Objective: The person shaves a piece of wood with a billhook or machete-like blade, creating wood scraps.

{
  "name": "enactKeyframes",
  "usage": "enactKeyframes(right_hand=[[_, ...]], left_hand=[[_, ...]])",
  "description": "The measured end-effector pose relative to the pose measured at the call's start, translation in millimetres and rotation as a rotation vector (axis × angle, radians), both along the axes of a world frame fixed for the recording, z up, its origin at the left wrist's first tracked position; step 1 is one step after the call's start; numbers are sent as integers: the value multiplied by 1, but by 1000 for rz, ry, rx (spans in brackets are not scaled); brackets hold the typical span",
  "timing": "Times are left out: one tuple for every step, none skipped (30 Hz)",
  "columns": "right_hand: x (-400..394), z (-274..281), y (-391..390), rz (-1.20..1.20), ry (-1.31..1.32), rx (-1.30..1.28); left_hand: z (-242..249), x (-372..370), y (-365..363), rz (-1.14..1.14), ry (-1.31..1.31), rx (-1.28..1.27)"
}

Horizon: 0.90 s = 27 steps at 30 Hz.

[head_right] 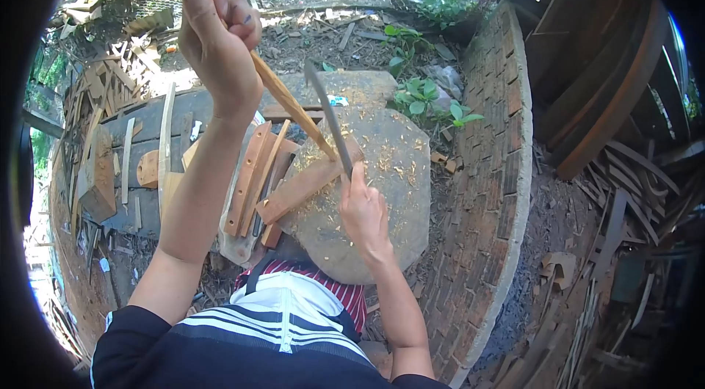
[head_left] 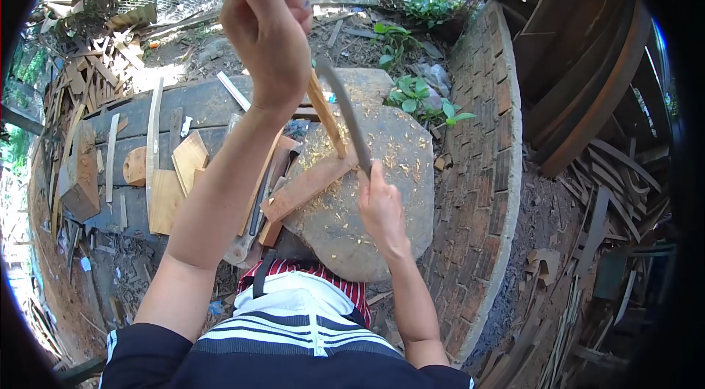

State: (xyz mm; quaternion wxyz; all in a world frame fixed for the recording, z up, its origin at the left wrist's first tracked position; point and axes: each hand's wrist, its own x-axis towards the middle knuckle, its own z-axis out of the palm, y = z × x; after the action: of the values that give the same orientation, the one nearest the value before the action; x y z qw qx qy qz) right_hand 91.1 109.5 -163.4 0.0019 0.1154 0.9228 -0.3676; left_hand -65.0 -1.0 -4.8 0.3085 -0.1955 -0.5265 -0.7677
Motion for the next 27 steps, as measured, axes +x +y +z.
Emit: enactKeyframes(right_hand=[[4,8,-1,-37,40,-12],[8,9,-2,-40,24,-11],[9,10,-5,-63,86,-39],[8,11,-7,-82,154,-66],[9,-5,-9,-78,158,-65],[10,-38,-9,-37,36,66],[11,-61,-8,3,-82,199],[11,-70,-5,5,-63,202],[11,-70,-2,-13,-61,121],[14,-72,-1,-28,-70,37],[14,-74,-1,-22,-72,33],[12,-59,-2,-15,-69,13],[10,-45,-3,-10,-66,-6],[10,-33,-5,-9,-71,-10],[11,-20,-6,-28,6,-45],[12,-13,-8,-47,82,-79],[13,-12,-9,-50,131,-83],[12,-17,-11,-48,132,-81],[10,-30,-14,-37,74,-41],[9,-43,-14,-29,20,1],[11,-61,-10,-31,30,5],[14,-81,-4,-23,27,34],[13,-91,-1,-12,21,60],[14,-85,-2,-11,19,55],[15,-79,0,6,-14,56],[12,-71,4,26,-41,62],[10,-53,5,26,-43,62]], left_hand=[[-1,1,1,18,12,-37],[-2,0,2,16,-3,-37],[-2,-2,2,8,3,-40],[0,-4,2,3,15,-43],[1,-4,3,-9,23,-36],[1,-5,2,-7,33,-33],[-2,-7,-1,3,18,-22],[-2,-10,-3,16,8,-11],[-1,-7,-5,-7,-2,-4],[-1,-7,-7,3,-2,-5],[0,-6,-6,17,-9,-1],[0,-5,-6,29,-17,5],[0,-6,-6,30,-21,2],[-1,-7,-7,34,-6,-6],[-3,-7,-8,39,8,-15],[-4,-7,-8,41,3,-18],[-4,-7,-9,44,0,-19],[-3,-7,-10,46,-1,-18],[-3,-7,-10,47,0,-14],[-3,-6,-11,52,-16,-8],[-3,-5,-11,57,-27,-4],[-1,-5,-11,58,-13,-2],[-2,-4,-12,38,6,6],[-5,-2,-13,15,11,9],[-5,-4,-14,12,32,3],[-6,-5,-13,8,32,7],[-5,-5,-12,11,28,11]])
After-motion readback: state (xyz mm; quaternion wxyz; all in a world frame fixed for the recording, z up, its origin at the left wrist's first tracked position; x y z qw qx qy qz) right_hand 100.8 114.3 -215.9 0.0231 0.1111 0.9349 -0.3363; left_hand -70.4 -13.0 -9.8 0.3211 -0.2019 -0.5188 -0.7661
